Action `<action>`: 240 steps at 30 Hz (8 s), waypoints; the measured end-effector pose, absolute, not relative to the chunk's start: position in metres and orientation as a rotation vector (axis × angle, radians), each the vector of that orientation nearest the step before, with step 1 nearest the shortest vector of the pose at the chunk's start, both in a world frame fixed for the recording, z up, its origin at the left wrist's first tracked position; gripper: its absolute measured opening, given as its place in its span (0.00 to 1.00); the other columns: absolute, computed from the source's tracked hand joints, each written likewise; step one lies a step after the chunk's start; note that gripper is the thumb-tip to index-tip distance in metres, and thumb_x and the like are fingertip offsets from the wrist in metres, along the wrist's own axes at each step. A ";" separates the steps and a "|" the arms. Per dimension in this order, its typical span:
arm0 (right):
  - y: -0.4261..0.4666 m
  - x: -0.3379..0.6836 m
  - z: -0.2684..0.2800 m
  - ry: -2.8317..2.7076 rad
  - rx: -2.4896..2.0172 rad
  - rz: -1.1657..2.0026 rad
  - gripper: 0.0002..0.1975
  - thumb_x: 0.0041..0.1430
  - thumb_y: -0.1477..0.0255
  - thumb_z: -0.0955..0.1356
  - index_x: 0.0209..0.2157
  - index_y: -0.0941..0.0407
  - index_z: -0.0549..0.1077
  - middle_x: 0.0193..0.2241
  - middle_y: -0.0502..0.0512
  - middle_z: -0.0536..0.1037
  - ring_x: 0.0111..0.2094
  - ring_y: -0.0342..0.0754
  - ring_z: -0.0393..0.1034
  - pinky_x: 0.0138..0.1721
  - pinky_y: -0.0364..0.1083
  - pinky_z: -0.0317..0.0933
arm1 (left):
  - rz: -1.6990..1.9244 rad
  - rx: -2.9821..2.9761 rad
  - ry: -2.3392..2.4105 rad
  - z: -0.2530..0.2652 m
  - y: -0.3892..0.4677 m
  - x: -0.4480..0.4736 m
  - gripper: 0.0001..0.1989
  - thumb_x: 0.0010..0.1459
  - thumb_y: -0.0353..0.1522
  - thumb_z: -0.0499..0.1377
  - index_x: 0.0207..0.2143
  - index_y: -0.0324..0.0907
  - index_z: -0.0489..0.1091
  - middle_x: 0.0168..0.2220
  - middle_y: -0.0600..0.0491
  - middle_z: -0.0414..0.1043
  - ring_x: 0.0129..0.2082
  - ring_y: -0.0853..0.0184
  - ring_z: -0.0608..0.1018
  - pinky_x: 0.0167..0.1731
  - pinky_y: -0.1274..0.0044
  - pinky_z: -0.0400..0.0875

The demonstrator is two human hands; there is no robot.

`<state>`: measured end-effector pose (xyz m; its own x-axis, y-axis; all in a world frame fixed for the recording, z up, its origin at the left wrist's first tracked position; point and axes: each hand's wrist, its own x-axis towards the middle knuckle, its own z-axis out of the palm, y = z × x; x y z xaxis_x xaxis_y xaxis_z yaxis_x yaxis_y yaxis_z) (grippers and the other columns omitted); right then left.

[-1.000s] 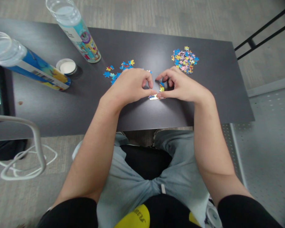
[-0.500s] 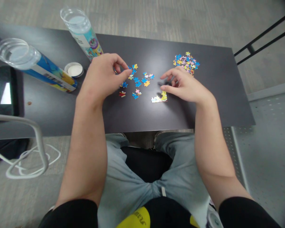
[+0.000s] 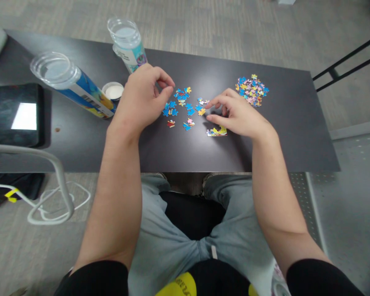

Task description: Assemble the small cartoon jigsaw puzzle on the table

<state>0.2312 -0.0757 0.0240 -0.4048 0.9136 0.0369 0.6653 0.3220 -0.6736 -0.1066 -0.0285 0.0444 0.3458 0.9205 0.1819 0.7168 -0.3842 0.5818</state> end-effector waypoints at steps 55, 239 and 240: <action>-0.092 0.252 0.037 -1.998 -1.494 1.045 0.14 0.59 0.59 0.87 0.43 0.41 0.88 0.47 0.56 0.84 0.45 0.62 0.72 0.57 0.68 0.76 | 0.191 2.352 1.223 0.038 -0.043 -0.061 0.08 0.69 0.44 0.81 0.46 0.54 0.96 0.45 0.53 0.93 0.55 0.47 0.89 0.69 0.54 0.68; -0.094 0.300 0.020 -2.060 -1.519 0.949 0.29 0.63 0.44 0.87 0.56 0.47 0.89 0.52 0.60 0.85 0.39 0.58 0.73 0.45 0.61 0.72 | 0.700 1.938 1.295 0.027 -0.031 -0.052 0.09 0.69 0.31 0.74 0.50 0.51 0.89 0.45 0.50 0.90 0.47 0.53 0.89 0.50 0.66 0.87; -0.094 0.297 0.020 -2.061 -1.509 0.949 0.28 0.63 0.46 0.87 0.56 0.47 0.89 0.51 0.60 0.85 0.39 0.58 0.73 0.46 0.61 0.71 | 0.702 1.943 1.304 0.026 -0.030 -0.054 0.10 0.69 0.31 0.73 0.51 0.51 0.89 0.46 0.50 0.91 0.48 0.53 0.89 0.50 0.66 0.87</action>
<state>0.2968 -0.0935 0.0199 -0.3278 0.9426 -0.0634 0.6609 0.1808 -0.7283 -0.0540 -0.0302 0.0264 0.3514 0.9343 0.0601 0.5648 -0.2628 0.7823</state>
